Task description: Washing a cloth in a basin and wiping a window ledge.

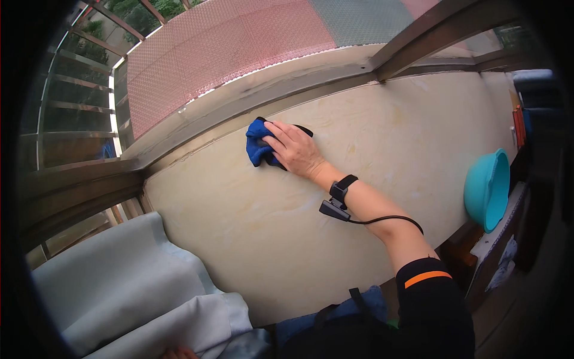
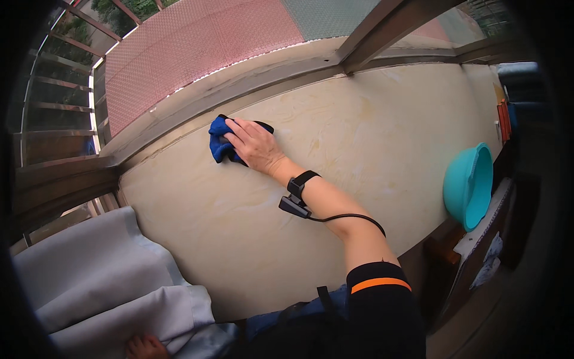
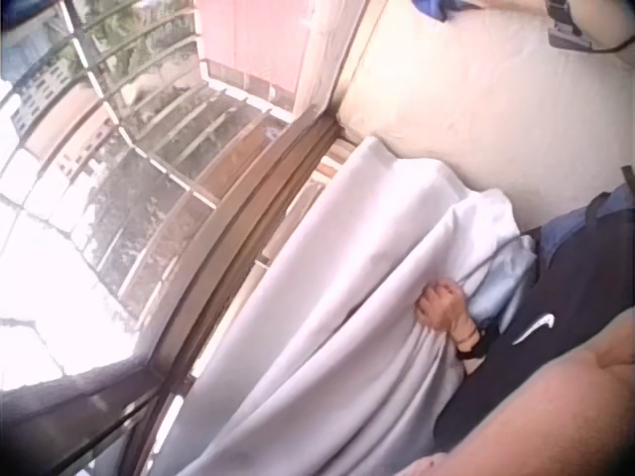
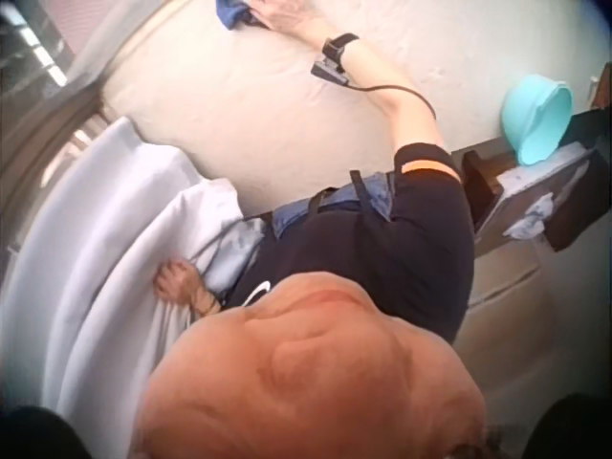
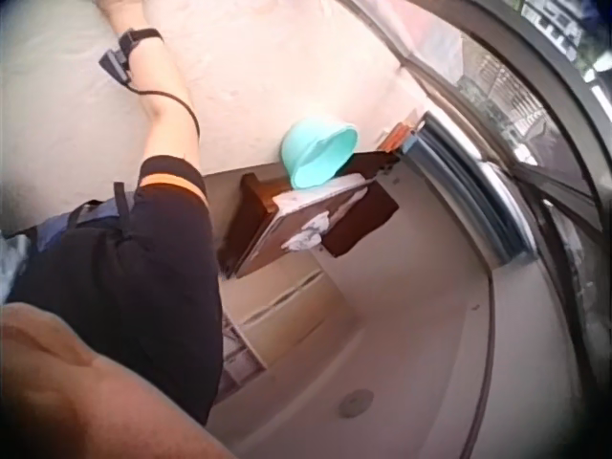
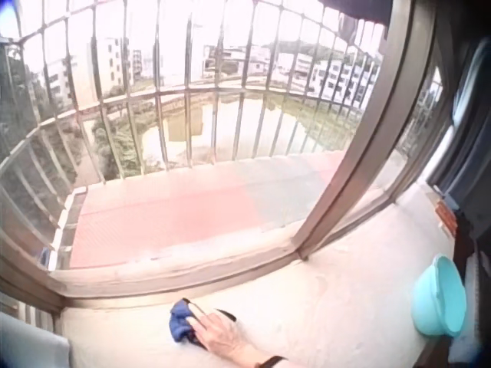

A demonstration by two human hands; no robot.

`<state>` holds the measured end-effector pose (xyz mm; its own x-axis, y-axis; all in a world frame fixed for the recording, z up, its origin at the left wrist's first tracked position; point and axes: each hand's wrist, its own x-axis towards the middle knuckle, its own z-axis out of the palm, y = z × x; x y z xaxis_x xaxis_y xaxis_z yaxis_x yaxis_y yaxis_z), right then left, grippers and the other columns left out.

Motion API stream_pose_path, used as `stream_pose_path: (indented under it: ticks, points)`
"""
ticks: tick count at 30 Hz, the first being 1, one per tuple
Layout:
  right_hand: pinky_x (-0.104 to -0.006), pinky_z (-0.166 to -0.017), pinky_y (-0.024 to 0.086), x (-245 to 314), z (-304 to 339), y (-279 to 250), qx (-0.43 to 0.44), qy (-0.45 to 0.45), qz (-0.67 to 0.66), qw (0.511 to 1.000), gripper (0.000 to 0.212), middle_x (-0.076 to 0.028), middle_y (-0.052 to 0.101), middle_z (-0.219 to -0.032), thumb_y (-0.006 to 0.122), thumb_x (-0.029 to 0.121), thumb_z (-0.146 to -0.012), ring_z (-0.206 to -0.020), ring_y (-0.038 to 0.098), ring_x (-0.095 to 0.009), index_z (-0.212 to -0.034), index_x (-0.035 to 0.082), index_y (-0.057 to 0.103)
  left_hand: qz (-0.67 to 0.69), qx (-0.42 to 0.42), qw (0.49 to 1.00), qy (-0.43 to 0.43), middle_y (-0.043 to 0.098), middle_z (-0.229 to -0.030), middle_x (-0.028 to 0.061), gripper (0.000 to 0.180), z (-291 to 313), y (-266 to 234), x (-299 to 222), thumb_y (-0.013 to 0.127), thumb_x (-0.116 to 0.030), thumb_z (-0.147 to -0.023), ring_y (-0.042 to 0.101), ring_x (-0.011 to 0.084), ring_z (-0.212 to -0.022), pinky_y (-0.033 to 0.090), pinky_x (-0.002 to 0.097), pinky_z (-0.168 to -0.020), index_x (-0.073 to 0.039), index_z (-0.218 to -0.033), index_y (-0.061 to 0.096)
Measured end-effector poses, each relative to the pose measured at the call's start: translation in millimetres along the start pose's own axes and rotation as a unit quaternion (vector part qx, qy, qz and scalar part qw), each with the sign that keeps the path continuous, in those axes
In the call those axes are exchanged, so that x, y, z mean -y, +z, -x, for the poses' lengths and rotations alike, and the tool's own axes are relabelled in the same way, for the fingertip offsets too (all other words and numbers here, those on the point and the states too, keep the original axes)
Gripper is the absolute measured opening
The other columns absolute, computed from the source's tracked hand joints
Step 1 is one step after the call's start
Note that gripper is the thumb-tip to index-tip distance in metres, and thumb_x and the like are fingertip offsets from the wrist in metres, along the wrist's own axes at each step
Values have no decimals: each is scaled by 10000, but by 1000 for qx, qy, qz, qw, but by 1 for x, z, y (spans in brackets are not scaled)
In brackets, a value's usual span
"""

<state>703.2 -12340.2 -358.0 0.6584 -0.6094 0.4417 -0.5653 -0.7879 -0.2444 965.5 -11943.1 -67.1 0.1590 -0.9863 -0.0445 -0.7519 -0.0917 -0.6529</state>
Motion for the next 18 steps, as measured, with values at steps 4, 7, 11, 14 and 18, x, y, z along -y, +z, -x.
stream_pose_path:
  ticks: [4, 7, 11, 14, 18]
  points:
    - [-388, -895, 459, -113, 20, -35, -45, 198, 146, 968, 373, -69, 549, -1236, 662, 160, -776, -1094, 525, -269, -1139, 124, 583, -31, 16, 999, 2, 542, -701, 64, 249, -9, -3, -4, 578, -187, -841, 519, 262, -690, 439, 418, -707, -111, -604, 573]
    - [-392, -908, 455, -179, 59, -74, -23, 322, 270, 907, 375, -88, 557, -1203, 663, 147, -787, -1090, 518, -289, -1153, 94, 600, -34, 25, 999, -3, 530, -688, 77, 255, -12, -9, -4, 572, -184, -841, 519, 266, -699, 437, 426, -702, -100, -600, 575]
    - [-389, -904, 466, -172, 41, -81, -45, 208, 261, 941, 377, -116, 520, -1209, 679, 129, -746, -1087, 512, -295, -1115, 74, 619, -52, 8, 999, 6, 526, -675, 95, 274, -28, -9, -14, 570, -184, -847, 518, 269, -693, 439, 429, -709, -78, -595, 578]
    - [-423, -914, 455, -192, 52, -67, -38, 277, 270, 921, 406, -115, 509, -1249, 621, 123, -778, -1094, 513, -299, -1182, 105, 585, -27, 1, 1000, 1, 537, -681, 103, 273, -44, -13, -25, 575, -187, -843, 520, 273, -693, 440, 421, -727, -69, -597, 583]
    - [-419, -889, 453, -187, 101, -91, 14, 353, 291, 889, 459, -110, 510, -1251, 616, 131, -777, -1081, 509, -297, -1230, 153, 544, -31, 16, 999, -22, 571, -727, 98, 266, -61, -21, -31, 575, -207, -857, 537, 274, -723, 440, 417, -752, -65, -633, 598]
